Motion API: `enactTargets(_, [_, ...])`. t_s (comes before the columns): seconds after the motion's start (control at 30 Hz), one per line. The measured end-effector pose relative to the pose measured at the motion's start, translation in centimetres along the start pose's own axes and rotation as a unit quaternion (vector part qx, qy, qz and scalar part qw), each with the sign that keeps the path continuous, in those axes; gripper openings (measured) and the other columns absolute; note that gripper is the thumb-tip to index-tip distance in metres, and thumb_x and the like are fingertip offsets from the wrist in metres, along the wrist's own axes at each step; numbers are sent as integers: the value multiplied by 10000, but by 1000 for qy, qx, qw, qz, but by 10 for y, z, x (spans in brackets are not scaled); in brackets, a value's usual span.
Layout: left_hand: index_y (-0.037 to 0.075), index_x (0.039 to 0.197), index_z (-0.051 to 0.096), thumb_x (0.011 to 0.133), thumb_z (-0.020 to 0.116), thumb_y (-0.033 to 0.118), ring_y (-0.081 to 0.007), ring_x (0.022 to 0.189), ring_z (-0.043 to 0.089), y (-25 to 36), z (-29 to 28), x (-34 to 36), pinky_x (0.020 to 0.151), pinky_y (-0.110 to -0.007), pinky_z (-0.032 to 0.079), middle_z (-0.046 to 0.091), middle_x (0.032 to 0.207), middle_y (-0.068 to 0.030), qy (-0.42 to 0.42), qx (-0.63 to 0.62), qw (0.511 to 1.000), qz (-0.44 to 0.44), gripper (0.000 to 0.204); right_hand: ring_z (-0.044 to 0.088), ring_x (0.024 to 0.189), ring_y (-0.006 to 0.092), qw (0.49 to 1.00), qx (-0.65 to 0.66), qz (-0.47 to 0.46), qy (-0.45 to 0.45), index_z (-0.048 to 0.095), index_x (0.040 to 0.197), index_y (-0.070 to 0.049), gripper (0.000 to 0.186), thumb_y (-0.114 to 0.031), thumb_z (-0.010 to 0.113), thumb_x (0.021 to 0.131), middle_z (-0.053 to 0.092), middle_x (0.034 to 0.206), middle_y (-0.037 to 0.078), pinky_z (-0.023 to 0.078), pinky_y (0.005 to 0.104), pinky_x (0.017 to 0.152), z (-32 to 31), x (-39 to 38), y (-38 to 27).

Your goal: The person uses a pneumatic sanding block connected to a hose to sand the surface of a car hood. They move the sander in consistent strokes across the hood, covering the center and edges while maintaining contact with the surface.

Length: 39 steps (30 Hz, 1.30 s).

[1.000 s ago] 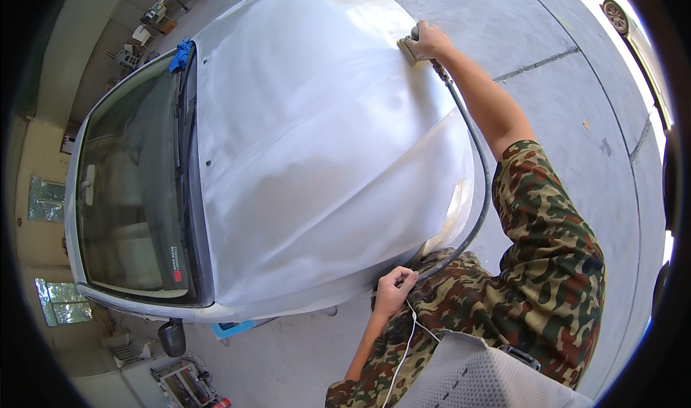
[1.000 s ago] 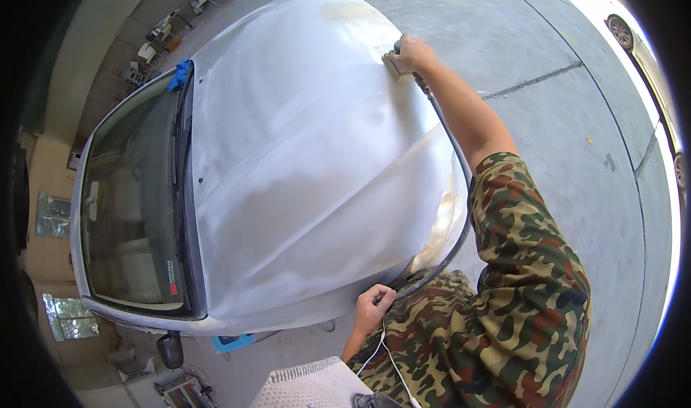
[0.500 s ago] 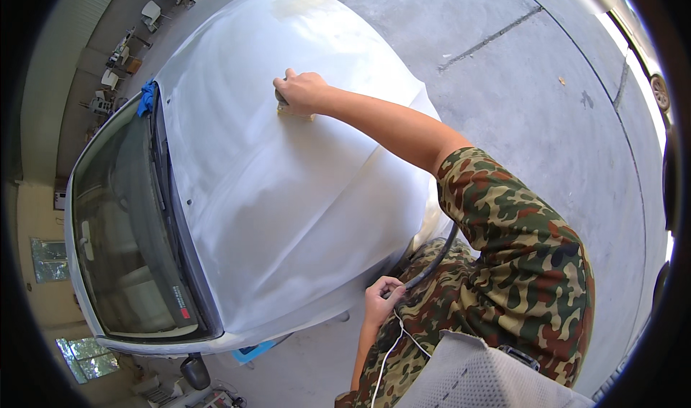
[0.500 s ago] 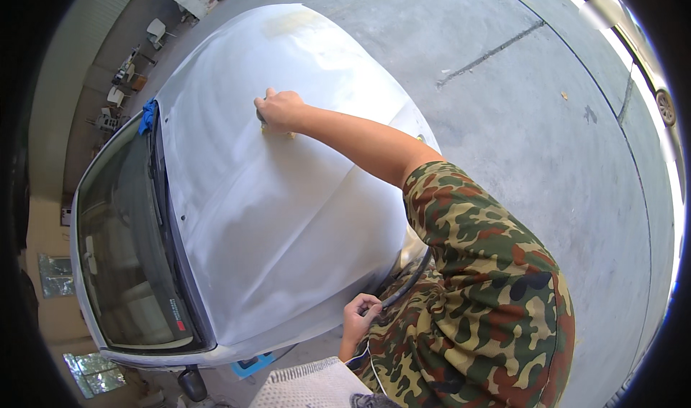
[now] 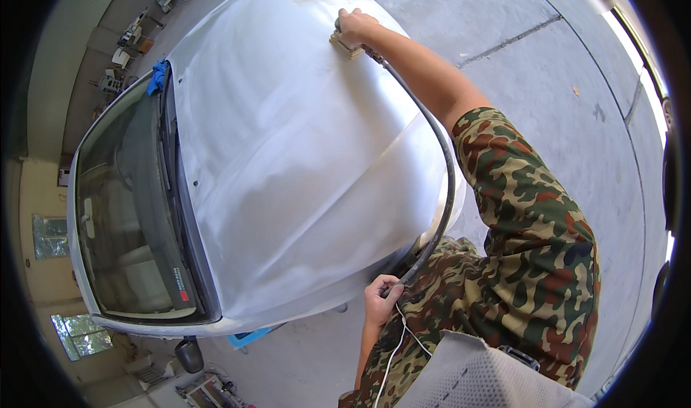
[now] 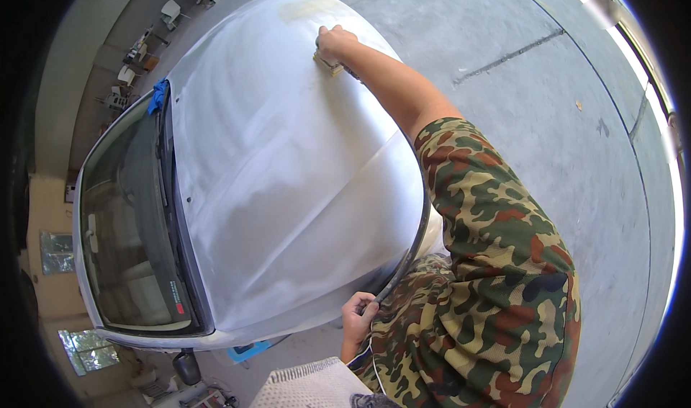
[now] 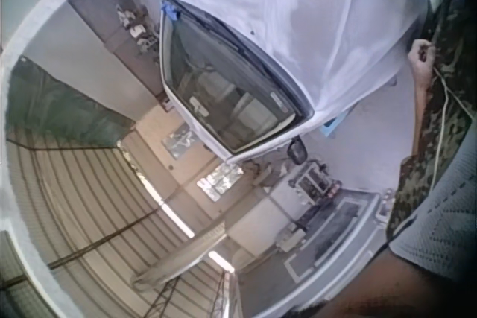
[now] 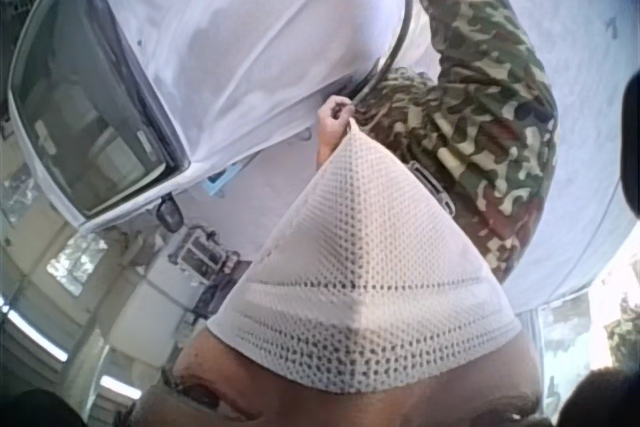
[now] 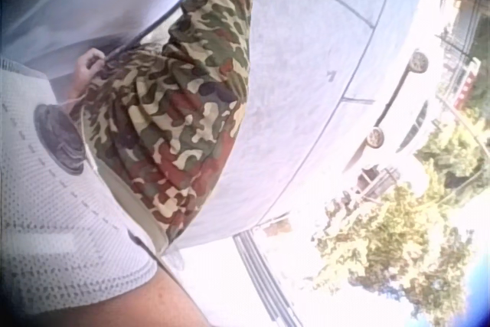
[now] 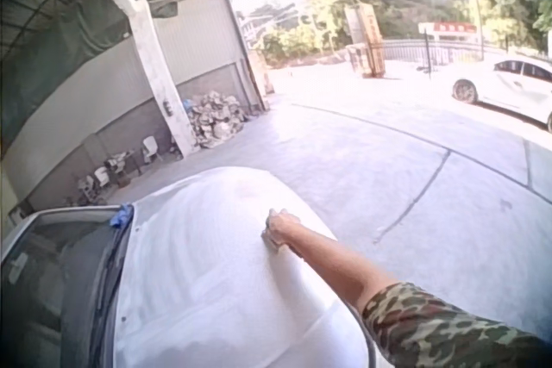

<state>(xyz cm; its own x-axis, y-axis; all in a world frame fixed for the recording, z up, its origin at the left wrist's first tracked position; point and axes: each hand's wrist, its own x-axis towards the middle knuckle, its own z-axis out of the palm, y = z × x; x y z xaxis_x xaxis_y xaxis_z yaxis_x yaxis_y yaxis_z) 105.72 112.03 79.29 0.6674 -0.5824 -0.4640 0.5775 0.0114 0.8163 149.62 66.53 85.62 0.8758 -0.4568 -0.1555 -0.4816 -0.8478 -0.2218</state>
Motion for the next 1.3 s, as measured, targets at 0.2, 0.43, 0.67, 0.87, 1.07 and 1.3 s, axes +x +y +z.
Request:
enactTargets(0.2, [-4,1014,677,929,787,163,-61,796,592,6,-5,10,746,-229,475,684,868,1,-30,-3,999,13,217,645,1226,395,995,18,101,20,497,1451,-67,680,-429,713,918,597,1389,251,557,454,990,3,39,102])
enactTargets(0.43, [-1,1032,675,937,775,151,-59,796,575,10,-4,16,745,-225,468,669,886,11,-46,-14,999,-2,205,645,1226,385,996,-22,89,21,497,1450,-50,703,-441,728,914,633,1350,246,554,454,986,-20,13,113])
enactTargets(0.67, [0,1053,675,939,773,157,-60,802,570,13,9,14,742,-219,456,648,883,24,-45,-3,999,-25,217,609,1269,378,999,5,39,35,495,1458,-99,594,-360,663,951,557,1399,241,537,436,1016,-31,3,26])
enactTargets(0.87, [-3,1056,676,940,776,181,-63,792,563,15,24,1,736,-222,452,646,880,23,-4,-3,1000,-18,239,672,1144,352,996,13,-69,53,542,1370,-89,491,-282,640,929,601,1297,215,568,436,930,-24,5,-53])
enactTargets(1.07, [-5,1057,679,944,781,192,-62,793,561,16,39,-12,735,-225,453,650,883,22,34,-1,999,-15,250,633,1195,302,993,11,-109,53,577,1329,-83,424,-221,617,930,647,1248,177,575,424,888,-29,7,-89])
enactTargets(1.3, [-5,1062,675,952,774,197,-60,793,556,8,30,-12,736,-223,448,647,891,23,48,2,999,-5,251,624,1229,310,996,9,-59,67,574,1366,-77,457,-236,612,939,658,1276,179,563,434,921,-42,24,-61])
